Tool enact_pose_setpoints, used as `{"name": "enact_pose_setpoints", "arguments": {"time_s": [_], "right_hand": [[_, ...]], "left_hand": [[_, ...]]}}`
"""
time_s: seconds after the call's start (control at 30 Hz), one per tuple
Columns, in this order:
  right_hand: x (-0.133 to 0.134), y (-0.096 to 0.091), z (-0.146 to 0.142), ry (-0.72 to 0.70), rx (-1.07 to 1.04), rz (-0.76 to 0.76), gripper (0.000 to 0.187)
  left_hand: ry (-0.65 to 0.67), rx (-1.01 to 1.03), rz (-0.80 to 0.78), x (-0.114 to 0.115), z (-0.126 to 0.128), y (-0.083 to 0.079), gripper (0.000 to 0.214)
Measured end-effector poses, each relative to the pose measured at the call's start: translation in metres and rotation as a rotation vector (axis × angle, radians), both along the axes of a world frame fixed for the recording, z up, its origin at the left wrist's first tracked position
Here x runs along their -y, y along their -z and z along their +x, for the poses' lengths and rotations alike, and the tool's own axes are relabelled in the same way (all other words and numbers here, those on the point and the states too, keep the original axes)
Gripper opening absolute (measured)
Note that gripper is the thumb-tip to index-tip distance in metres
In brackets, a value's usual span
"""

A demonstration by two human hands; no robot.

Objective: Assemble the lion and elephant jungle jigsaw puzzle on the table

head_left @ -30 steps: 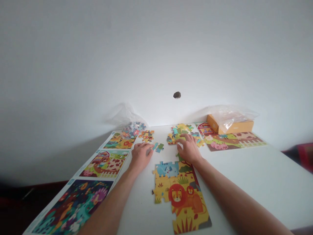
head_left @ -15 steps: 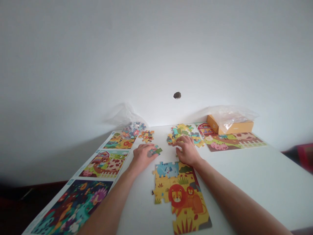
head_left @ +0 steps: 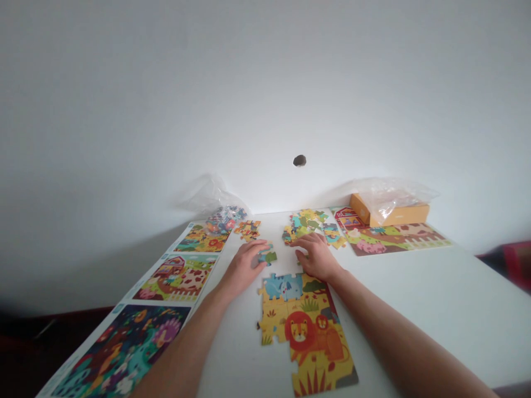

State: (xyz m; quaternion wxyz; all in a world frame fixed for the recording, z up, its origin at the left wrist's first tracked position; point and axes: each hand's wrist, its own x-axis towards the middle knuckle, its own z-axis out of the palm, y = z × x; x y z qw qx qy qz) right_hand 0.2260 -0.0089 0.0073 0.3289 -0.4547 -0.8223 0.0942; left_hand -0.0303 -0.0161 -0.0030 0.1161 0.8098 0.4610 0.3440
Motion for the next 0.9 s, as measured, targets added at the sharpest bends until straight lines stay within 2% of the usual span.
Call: {"name": "enact_pose_setpoints", "arguments": {"time_s": [0.23, 0.37, 0.5, 0.6, 0.7, 0.77, 0.83, 0.9], "right_hand": [[0.004, 0.0, -0.014, -0.115, -0.148, -0.158, 0.03], [0.004, 0.003, -0.018, -0.092, -0.2, -0.183, 0.024], [0.001, 0.004, -0.017, -0.06, -0.255, -0.202, 0.018], [-0.001, 0.003, -0.014, -0.029, -0.296, -0.192, 0.017], [-0.004, 0.001, -0.007, 0.056, -0.362, -0.175, 0.02], [-0.007, 0.0, -0.001, 0.113, -0.405, -0.174, 0.022], [-0.009, -0.001, 0.004, 0.155, -0.442, -0.178, 0.024], [-0.01, -0.002, 0.008, 0.179, -0.467, -0.176, 0.027]], "left_hand": [[0.125, -0.054, 0.079, 0.007, 0.013, -0.005, 0.046], [0.17, -0.076, 0.094, 0.01, 0.018, -0.006, 0.051], [0.17, -0.072, 0.081, 0.012, 0.02, -0.006, 0.053], [0.1, -0.05, 0.082, 0.015, 0.021, -0.004, 0.062], [0.031, -0.128, -0.009, 0.018, 0.02, -0.004, 0.097], [0.02, -0.237, -0.103, 0.019, 0.019, -0.005, 0.111], [0.014, -0.316, -0.166, 0.019, 0.018, -0.007, 0.11], [0.023, -0.355, -0.202, 0.019, 0.018, -0.01, 0.098]]}}
